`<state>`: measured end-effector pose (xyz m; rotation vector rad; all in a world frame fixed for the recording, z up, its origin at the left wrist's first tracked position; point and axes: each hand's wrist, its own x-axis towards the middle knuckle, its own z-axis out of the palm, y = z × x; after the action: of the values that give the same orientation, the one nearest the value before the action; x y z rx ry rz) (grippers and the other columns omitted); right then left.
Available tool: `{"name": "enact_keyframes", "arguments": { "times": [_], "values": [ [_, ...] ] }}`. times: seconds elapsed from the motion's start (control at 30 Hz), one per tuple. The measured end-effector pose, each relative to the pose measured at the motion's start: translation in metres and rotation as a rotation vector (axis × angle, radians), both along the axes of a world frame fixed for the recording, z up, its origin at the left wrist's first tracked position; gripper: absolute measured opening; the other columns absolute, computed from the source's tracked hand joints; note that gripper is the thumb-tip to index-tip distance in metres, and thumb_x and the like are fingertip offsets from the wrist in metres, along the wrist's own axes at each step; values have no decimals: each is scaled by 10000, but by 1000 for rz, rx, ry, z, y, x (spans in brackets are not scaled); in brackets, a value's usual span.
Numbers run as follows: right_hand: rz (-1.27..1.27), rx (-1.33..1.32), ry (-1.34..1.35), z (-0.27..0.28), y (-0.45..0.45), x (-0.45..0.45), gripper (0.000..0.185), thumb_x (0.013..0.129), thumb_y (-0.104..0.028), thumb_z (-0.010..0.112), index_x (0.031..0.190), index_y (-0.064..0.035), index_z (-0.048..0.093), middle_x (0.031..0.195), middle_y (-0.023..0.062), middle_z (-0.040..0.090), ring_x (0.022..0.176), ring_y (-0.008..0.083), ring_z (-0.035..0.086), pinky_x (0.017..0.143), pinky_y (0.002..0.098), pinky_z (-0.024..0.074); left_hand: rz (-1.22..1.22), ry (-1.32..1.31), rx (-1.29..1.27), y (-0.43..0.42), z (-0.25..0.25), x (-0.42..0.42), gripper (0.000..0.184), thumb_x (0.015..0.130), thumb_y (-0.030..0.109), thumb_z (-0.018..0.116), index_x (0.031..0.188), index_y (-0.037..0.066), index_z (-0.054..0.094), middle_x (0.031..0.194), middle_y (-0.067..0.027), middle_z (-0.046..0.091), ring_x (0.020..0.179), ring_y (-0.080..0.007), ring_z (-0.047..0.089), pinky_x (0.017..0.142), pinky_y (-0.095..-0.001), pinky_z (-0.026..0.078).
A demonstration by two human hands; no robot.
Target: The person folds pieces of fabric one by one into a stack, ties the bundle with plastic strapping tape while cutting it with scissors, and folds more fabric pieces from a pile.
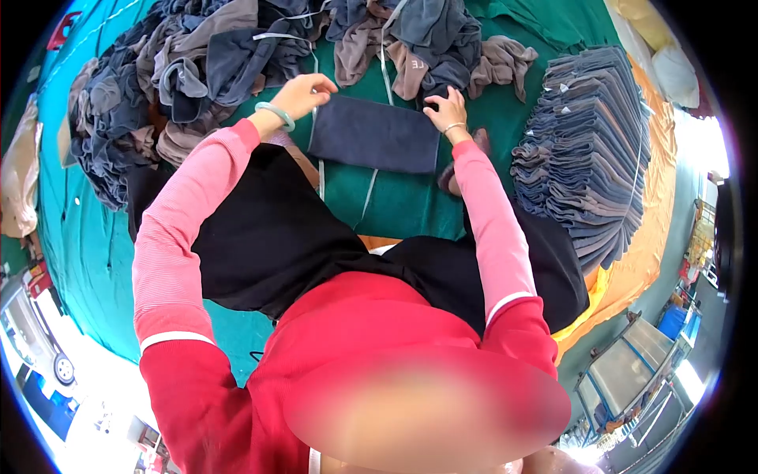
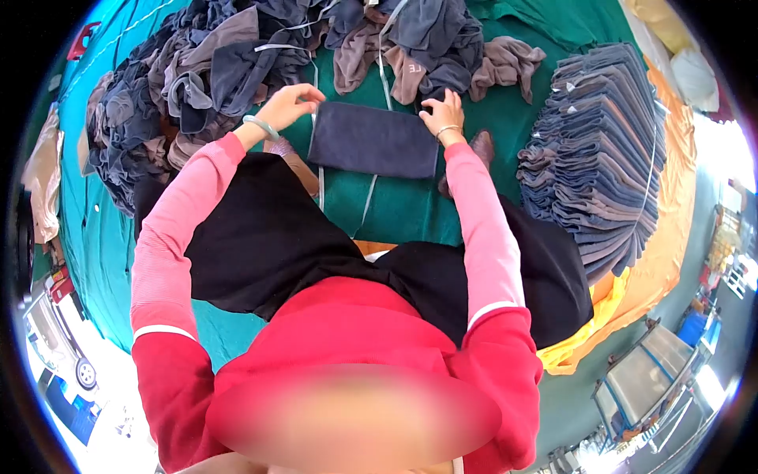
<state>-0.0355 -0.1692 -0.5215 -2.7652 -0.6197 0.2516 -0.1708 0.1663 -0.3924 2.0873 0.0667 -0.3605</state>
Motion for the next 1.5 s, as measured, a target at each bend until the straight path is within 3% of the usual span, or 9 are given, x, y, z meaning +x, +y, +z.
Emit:
{"name": "enact_keyframes", "arguments": {
  "times": [0.17,0.27,0.4,0.6,0.77,1.0,1.1,1.3,1.5],
  "values": [
    [-18,-500,206,3,15,34,300,824,-179,592,1114,-156,668,1516,12,217,1421,271,93,1091,618,117,-149,18,-91,-34,35,-2,206,833,69,577,1026,7,614,899,-62,654,823,-132,614,768,-273,486],
    [207,-154,34,-28,-18,94,166,809,-179,606,907,-88,703,1099,74,640,1030,260,598,881,422,462,-211,3,-125,-50,55,-2,205,844,90,579,1026,4,613,889,-75,657,814,-144,615,764,-282,485],
    [-60,660,72,98,-39,119,156,724,-166,748,803,-52,677,691,17,635,578,118,557,585,269,456,-210,-3,-201,-57,55,0,207,854,100,555,1024,-2,615,882,-100,663,805,-182,626,757,-311,493],
    [-98,1431,124,314,-35,116,201,739,34,728,878,-40,603,753,-23,587,609,51,528,551,155,395,-165,-179,-236,-73,53,18,350,844,70,597,1187,42,539,932,-69,624,854,-148,604,789,-277,479],
    [294,1429,206,418,39,14,170,876,11,542,1029,25,613,1007,110,657,916,185,633,849,303,501,34,-642,-231,-136,73,78,1099,665,377,816,1441,-33,153,1430,-269,310,1355,-340,299,1088,-360,277],
    [661,913,71,459,50,-40,347,874,-69,597,1207,17,552,1293,114,511,1128,175,534,926,309,449,158,-240,-1339,-165,192,76,386,958,325,514,1192,17,528,1069,-74,615,1066,-165,561,932,-299,444],
    [467,852,58,427,31,-37,259,819,-121,688,1028,-4,590,967,41,572,856,117,559,765,267,462,165,-41,-1639,-149,238,48,433,948,470,463,1262,174,498,1071,-29,606,958,-169,591,829,-321,500],
    [352,678,568,360,22,-58,380,856,-196,667,1130,41,555,1012,49,625,948,76,552,843,247,450,-9,-48,-1225,-128,230,11,391,954,304,522,1231,28,515,1124,-55,604,1059,-149,565,930,-305,448],
    [-44,1325,968,359,-7,-71,317,918,-141,505,1183,26,556,1129,87,622,1030,181,594,938,326,443,-159,230,-705,-47,229,-21,510,835,115,626,1305,-7,472,1260,-90,558,1126,-191,538,1006,-329,384]
  ]
}}
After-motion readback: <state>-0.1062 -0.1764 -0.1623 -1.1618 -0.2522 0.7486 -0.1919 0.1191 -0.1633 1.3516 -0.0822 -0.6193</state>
